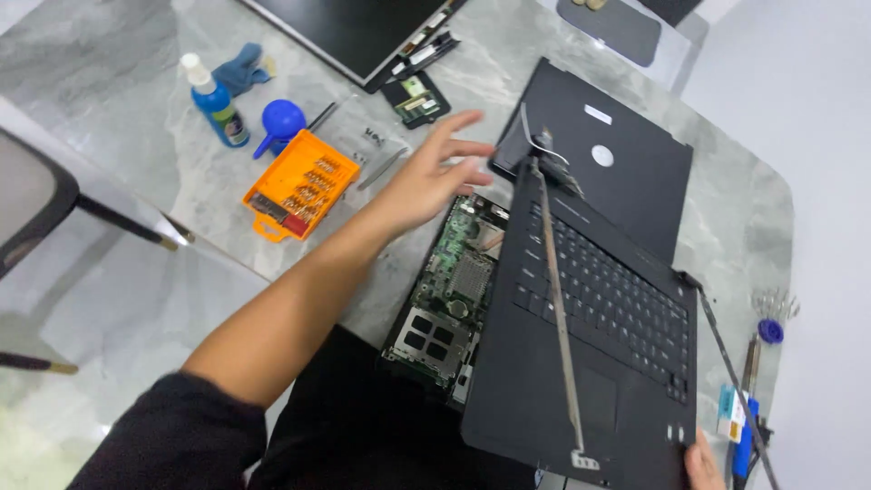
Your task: Disassembling and reassembling a laptop using a screwdriver to access internal components.
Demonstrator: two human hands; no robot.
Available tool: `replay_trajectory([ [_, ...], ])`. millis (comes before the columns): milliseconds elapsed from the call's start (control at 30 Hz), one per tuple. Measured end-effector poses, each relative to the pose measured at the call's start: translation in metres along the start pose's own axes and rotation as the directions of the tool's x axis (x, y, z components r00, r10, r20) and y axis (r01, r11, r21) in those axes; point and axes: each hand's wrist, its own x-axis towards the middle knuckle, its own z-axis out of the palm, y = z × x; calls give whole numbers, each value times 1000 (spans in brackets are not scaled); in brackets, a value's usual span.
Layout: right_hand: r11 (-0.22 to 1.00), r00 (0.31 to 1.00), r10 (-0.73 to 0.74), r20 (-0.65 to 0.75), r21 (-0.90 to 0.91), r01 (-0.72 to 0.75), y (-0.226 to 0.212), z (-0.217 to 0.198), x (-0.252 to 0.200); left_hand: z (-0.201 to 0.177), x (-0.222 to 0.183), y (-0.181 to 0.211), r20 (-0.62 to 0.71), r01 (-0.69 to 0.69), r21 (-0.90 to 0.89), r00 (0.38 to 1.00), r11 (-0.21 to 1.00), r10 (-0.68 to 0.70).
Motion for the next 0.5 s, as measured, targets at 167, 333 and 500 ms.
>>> replay_trajectory([
  [167,995,996,75,41,-74,-72,7,-3,16,18,5,26,68,270,-8,961,963,-269],
  [333,981,985,171,21,-97,-168,17,-7,30,16,-6,32,89,312,121,942,942,-324],
  [500,829,988,-29,152,-548,108,65,-59,61,6,-7,17,-117,343,634,928,693,-353],
])
